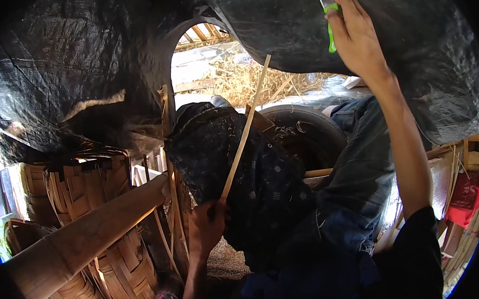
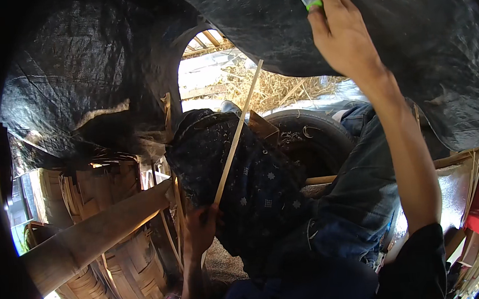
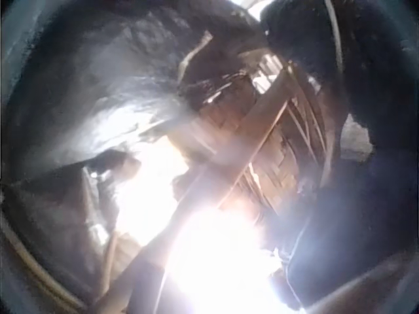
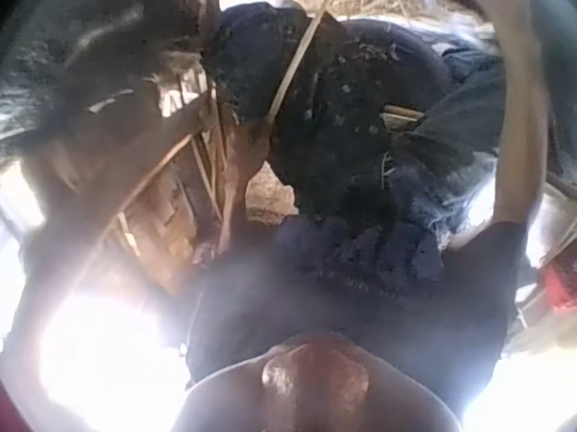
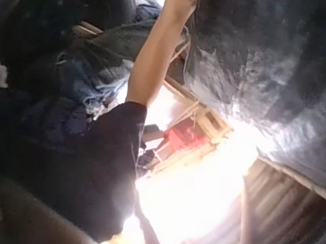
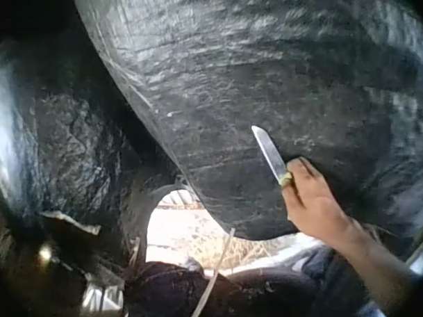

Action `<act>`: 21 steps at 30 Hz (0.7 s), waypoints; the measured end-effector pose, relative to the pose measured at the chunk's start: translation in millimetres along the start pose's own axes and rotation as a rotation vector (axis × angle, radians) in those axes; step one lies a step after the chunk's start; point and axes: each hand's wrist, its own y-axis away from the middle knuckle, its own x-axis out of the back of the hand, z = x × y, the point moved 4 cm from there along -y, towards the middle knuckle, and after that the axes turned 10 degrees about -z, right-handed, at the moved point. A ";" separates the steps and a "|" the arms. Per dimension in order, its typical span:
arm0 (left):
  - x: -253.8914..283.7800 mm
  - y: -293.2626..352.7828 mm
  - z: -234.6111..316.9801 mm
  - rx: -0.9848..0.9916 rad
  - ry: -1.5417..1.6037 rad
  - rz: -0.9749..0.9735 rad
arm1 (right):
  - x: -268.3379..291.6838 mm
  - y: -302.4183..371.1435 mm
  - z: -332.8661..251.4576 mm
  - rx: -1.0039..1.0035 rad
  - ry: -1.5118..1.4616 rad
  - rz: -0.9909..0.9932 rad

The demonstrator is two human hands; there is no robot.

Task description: The person holds a bamboo strip and scrapes along it using a knife.

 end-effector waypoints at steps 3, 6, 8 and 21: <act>1.7 -3.7 -5.0 0.084 0.009 -0.024 | -15.4 21.4 -31.0 -0.067 -0.049 -0.076; 1.9 -7.7 -1.2 0.107 0.049 -0.066 | -56.8 77.0 -48.0 -0.270 -0.195 -0.177; 0.4 -8.1 1.2 0.142 0.073 -0.093 | -82.0 111.1 -66.8 -0.608 -0.439 -0.345; -5.1 -7.7 -17.3 0.169 0.504 -0.502 | -186.0 114.7 -91.5 -0.762 -0.838 -0.513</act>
